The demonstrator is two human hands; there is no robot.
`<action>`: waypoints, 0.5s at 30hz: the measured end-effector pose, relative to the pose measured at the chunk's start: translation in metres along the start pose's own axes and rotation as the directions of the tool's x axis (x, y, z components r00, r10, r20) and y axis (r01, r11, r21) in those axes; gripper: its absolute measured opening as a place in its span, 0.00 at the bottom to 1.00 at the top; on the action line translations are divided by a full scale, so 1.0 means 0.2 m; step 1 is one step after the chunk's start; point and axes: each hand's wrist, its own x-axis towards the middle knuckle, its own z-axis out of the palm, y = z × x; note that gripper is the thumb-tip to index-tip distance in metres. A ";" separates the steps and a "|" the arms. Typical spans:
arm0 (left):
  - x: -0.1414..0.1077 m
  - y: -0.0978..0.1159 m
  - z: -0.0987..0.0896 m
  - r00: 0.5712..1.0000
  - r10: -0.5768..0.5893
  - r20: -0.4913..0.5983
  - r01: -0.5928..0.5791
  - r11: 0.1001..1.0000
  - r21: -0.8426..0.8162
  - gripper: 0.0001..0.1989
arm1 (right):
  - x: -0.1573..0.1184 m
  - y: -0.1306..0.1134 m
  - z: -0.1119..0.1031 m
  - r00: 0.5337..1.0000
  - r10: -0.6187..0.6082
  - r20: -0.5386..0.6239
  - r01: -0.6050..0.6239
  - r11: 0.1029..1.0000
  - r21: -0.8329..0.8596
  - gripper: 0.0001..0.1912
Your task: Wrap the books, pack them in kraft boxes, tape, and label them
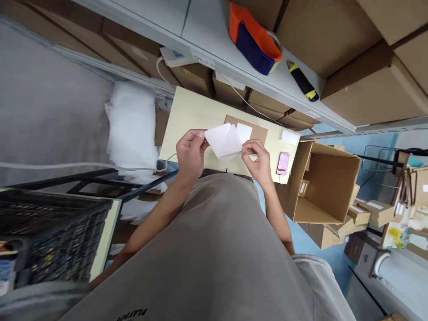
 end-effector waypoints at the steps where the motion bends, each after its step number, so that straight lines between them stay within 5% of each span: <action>1: 0.03 -0.04 -0.03 0.997 -0.044 -0.069 0.039 0.996 -0.075 0.21 | 0.02 0.04 0.00 1.000 0.012 0.006 -0.012 1.000 -0.029 0.06; 5: 0.13 -0.14 -0.24 0.953 -0.112 -0.280 0.042 0.969 -0.244 0.23 | 0.09 0.19 0.02 0.997 0.083 0.002 -0.083 0.993 -0.084 0.04; 9: 0.22 -0.16 -0.56 0.866 -0.065 -0.496 -0.079 0.961 -0.264 0.26 | 0.18 0.27 0.09 0.982 0.181 -0.053 -0.184 0.980 -0.080 0.06; 12: 0.24 -0.14 -0.79 0.773 -0.007 -0.635 -0.160 0.965 -0.205 0.27 | 0.29 0.28 0.25 0.972 0.233 -0.031 -0.235 0.968 -0.083 0.08; 15: 0.23 -0.12 -0.97 0.721 0.021 -0.693 -0.153 0.980 -0.129 0.27 | 0.43 0.28 0.52 0.963 0.222 0.151 -0.214 0.974 -0.068 0.11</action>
